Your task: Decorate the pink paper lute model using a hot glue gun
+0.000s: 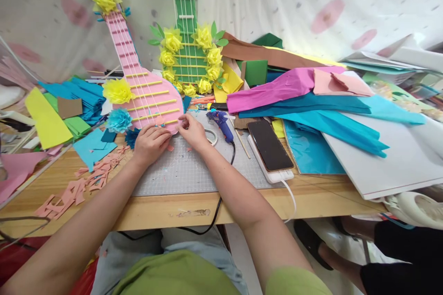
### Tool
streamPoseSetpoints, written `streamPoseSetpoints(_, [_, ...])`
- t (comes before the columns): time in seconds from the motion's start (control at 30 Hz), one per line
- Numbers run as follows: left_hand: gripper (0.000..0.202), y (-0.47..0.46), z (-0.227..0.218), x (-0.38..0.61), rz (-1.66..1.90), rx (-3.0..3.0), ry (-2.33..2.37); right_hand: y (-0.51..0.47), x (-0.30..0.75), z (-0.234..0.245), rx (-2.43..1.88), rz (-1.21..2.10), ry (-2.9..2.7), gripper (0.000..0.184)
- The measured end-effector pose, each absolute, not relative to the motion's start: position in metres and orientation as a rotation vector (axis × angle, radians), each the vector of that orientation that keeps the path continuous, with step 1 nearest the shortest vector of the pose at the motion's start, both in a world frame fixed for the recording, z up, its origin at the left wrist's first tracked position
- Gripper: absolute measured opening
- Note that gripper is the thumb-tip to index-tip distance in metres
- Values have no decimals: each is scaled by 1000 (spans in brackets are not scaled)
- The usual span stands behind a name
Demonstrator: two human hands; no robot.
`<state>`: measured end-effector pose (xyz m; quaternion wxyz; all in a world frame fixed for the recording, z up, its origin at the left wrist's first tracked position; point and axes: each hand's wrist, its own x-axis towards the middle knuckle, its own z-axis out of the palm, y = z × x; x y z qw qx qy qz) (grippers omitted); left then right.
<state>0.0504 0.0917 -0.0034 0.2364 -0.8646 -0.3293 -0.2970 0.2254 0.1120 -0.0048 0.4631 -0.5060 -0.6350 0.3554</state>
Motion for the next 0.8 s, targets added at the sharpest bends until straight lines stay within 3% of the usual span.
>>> streamPoseSetpoints(0.37, [14,88,-4,45,-909,-2344,-876,113,208,-9,-1283,796,-1562,11])
streamPoseSetpoints(0.8, [13,87,-8,43,-948,-2403,-1024,105,203,-5,-1330,743,-1682,11])
